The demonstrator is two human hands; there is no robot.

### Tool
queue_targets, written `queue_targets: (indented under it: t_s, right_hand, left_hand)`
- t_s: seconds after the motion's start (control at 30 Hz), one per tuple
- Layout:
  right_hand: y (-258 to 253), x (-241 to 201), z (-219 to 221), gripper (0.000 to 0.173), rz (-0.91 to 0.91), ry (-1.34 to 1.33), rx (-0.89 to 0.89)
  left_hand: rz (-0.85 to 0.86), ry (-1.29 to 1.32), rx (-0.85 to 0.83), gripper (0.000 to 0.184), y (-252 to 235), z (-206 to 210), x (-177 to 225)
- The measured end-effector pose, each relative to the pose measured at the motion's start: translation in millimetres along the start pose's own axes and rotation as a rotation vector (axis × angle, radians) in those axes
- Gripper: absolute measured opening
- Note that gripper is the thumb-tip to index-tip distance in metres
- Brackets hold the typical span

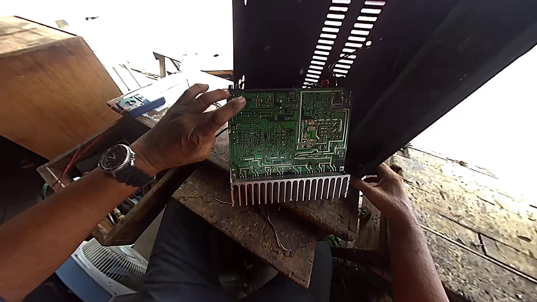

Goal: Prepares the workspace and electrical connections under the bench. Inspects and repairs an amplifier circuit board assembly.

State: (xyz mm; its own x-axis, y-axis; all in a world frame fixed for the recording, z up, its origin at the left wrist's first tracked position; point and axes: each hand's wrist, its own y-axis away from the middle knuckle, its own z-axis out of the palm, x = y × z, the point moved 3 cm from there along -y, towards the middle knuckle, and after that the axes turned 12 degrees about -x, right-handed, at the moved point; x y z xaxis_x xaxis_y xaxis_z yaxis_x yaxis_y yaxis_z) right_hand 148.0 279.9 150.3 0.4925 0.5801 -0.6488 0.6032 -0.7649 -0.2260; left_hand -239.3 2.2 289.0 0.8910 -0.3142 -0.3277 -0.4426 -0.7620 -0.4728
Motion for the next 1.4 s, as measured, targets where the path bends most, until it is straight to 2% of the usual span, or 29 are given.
queue_targets:
  t_s: [0.1,0.27,0.9,1.4]
  right_hand:
    - [0,-1,0,0.060,0.004,-0.005,-0.002]
    - [0,1,1,0.062,0.015,-0.017,-0.002]
    - [1,3,0,0.058,0.022,-0.023,-0.009]
    - [0,6,1,0.057,0.019,-0.041,-0.010]
  left_hand:
    - [-0.023,0.037,0.022,0.058,-2,-2,-2]
    - [-0.099,0.044,-0.087,0.068,-12,-4,-10]
    - [-0.073,0.019,-0.089,0.066,-2,-1,-12]
    - [-0.052,0.066,-0.051,0.057,22,6,8]
